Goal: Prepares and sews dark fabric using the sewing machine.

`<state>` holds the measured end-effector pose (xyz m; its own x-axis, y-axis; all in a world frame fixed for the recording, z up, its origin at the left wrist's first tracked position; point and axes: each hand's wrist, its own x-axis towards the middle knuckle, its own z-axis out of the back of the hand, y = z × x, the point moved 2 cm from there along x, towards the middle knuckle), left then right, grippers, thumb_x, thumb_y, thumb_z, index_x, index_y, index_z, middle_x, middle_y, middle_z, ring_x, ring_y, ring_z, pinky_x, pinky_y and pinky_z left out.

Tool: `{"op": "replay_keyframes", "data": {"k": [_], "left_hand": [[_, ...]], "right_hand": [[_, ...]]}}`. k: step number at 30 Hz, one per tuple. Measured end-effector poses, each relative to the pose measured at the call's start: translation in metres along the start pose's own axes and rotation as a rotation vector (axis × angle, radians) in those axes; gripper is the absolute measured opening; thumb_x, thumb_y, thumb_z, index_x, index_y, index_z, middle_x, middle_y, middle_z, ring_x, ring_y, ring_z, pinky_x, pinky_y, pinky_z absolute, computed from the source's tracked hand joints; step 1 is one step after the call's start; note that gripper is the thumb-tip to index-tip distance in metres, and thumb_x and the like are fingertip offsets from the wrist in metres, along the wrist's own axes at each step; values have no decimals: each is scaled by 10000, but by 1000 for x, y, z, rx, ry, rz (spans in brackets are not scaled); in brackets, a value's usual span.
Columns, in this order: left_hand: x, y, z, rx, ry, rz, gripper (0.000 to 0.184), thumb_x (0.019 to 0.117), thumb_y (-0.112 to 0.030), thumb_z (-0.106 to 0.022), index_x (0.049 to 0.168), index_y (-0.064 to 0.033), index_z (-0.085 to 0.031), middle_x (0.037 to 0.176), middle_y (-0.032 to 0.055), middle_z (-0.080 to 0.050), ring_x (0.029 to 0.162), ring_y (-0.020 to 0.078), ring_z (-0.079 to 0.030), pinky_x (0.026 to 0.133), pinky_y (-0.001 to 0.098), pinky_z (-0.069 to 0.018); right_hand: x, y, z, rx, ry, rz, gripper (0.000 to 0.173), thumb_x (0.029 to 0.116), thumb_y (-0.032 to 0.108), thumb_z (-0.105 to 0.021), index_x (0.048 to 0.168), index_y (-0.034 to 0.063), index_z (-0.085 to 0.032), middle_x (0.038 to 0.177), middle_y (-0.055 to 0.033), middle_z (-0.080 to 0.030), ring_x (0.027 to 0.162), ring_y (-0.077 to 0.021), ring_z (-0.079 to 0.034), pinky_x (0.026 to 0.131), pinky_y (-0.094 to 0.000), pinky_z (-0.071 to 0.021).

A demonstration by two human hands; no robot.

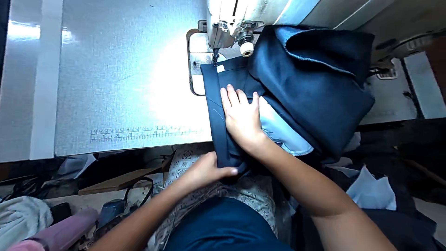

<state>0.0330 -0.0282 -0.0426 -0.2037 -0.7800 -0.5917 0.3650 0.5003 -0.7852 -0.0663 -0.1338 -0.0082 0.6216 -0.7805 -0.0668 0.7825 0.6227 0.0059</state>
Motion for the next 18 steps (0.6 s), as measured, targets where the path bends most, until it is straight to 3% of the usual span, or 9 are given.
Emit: {"op": "replay_keyframes", "data": {"k": [1, 2, 4, 5, 7, 8, 9, 12, 18], "left_hand": [[-5, -12, 19, 262, 46, 18, 447, 963, -361, -721, 1147, 45, -700, 1043, 194, -724, 1027, 312, -694, 948, 533, -527], [-8, -24, 36, 436, 26, 12, 409, 995, -367, -679, 1086, 29, -729, 971, 207, -725, 961, 362, -697, 884, 594, -523], [-7, -44, 64, 644, -198, -135, 314, 1031, -293, -631, 921, -23, -749, 761, 153, -681, 737, 335, -672, 677, 574, -523], [1, -55, 74, 699, -368, -253, 277, 1032, -244, -627, 914, -24, -747, 753, 160, -675, 719, 349, -669, 643, 581, -513], [34, -68, 91, 759, -615, -485, 248, 1040, -180, -587, 1106, -7, -751, 1035, 224, -719, 970, 431, -700, 807, 633, -526], [55, -68, 98, 782, -664, -582, 280, 1046, -186, -564, 1179, -15, -742, 1177, 223, -698, 1086, 435, -668, 894, 617, -506], [75, -65, 103, 805, -679, -648, 296, 1047, -192, -551, 1192, -14, -738, 1232, 227, -678, 1131, 441, -641, 934, 616, -474], [98, -59, 104, 855, -682, -658, 269, 1045, -194, -573, 1136, -13, -749, 1209, 215, -680, 1161, 449, -620, 1001, 675, -401], [99, -58, 105, 820, -717, -609, 230, 1027, -185, -603, 1123, -39, -753, 1211, 191, -676, 1190, 438, -607, 1031, 736, -334]], "right_hand": [[0, 0, 1, -7, 7, 11, 585, 983, -87, -504, 1552, -52, -373, 1613, -254, -361, 1454, -458, -399, 1100, -742, -275], [2, 0, 0, -16, 23, 17, 575, 992, -81, -497, 1551, -60, -367, 1610, -265, -356, 1450, -464, -398, 1103, -738, -273], [7, 2, -3, -63, 49, 6, 534, 1013, -62, -458, 1541, -65, -382, 1597, -264, -383, 1432, -453, -434, 1106, -710, -292], [9, 4, -5, -69, 53, -1, 518, 1023, -50, -445, 1537, -72, -384, 1593, -265, -391, 1429, -455, -440, 1116, -702, -291], [11, 6, -8, -81, 35, 18, 503, 1031, -30, -441, 1524, -104, -379, 1584, -287, -390, 1421, -469, -442, 1114, -697, -302], [9, 6, -8, -78, 16, 40, 502, 1029, -26, -460, 1512, -130, -374, 1580, -312, -375, 1420, -485, -431, 1106, -706, -303], [9, 5, -9, -86, 1, 55, 501, 1025, -27, -468, 1504, -143, -375, 1573, -325, -373, 1413, -491, -433, 1099, -708, -310], [10, 3, -11, -111, 5, 57, 501, 1037, -13, -450, 1514, -136, -363, 1569, -319, -383, 1403, -483, -450, 1086, -702, -335], [16, 3, -13, -112, 12, 62, 496, 1040, -20, -435, 1519, -127, -365, 1578, -300, -384, 1407, -470, -452, 1079, -695, -347]]}}
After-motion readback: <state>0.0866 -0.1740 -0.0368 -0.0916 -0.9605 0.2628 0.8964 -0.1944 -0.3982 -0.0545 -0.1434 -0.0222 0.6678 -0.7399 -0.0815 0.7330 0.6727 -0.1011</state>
